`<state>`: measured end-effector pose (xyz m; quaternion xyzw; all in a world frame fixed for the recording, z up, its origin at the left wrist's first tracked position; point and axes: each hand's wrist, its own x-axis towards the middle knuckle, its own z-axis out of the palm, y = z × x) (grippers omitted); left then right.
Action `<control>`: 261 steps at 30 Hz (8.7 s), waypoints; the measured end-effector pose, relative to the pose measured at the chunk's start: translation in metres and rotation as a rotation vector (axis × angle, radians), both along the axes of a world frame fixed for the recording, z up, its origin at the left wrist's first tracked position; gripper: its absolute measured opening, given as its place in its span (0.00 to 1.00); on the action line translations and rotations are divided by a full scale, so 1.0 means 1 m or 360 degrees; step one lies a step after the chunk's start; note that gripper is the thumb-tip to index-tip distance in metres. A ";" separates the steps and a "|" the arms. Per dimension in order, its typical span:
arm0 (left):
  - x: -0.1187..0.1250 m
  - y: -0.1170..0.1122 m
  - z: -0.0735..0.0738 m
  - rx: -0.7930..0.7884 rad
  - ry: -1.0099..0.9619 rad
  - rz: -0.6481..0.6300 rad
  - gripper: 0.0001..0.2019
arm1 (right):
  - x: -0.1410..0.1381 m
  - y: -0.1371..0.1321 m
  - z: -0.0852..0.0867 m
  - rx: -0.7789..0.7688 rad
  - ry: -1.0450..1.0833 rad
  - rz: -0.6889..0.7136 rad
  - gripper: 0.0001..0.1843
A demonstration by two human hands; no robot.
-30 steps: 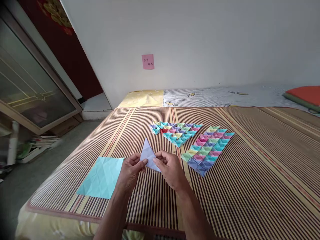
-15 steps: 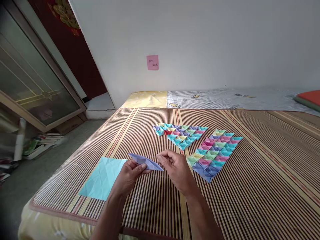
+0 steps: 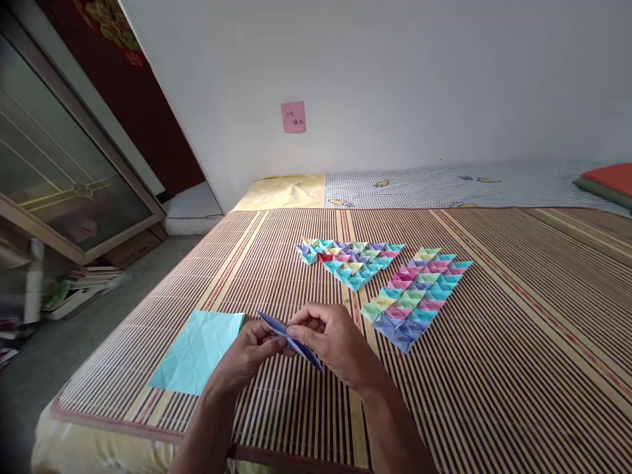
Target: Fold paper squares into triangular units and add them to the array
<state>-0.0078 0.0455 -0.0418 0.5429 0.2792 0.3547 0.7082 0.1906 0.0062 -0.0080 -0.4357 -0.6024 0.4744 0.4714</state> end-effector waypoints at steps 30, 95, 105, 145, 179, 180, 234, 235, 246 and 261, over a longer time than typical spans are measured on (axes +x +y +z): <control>0.010 0.000 -0.007 -0.0001 -0.0017 0.0404 0.21 | -0.014 0.004 -0.010 0.0124 -0.0350 -0.0281 0.08; 0.001 -0.011 0.014 0.0134 -0.0011 0.0260 0.17 | -0.022 0.012 -0.019 -0.0202 0.0281 -0.0434 0.15; -0.013 -0.011 0.017 0.0050 -0.0098 -0.0145 0.20 | -0.023 0.017 -0.028 -0.0409 0.0431 -0.0445 0.16; -0.011 0.002 0.000 -0.0119 -0.0291 0.0262 0.13 | -0.002 0.010 -0.019 -0.0031 -0.0060 -0.0175 0.16; -0.001 0.003 -0.005 -0.0242 -0.0186 0.0607 0.14 | -0.012 0.008 -0.015 0.0142 -0.0321 -0.0158 0.15; -0.001 0.003 -0.005 -0.0241 -0.0186 0.0597 0.14 | -0.013 0.008 -0.015 0.0168 -0.0315 -0.0173 0.11; 0.016 -0.005 -0.008 -0.0110 -0.0233 0.0654 0.13 | -0.032 0.004 -0.018 0.0439 -0.0253 -0.0566 0.13; 0.016 -0.006 -0.009 -0.0106 -0.0214 0.0656 0.13 | -0.032 0.004 -0.017 0.0437 -0.0260 -0.0569 0.13; 0.019 -0.007 -0.004 -0.0131 -0.0158 0.0733 0.17 | -0.032 0.005 -0.019 0.0503 -0.0291 -0.0606 0.12; 0.019 -0.007 -0.002 -0.0142 -0.0192 0.0694 0.17 | -0.029 0.006 -0.020 0.0595 -0.0386 -0.0565 0.11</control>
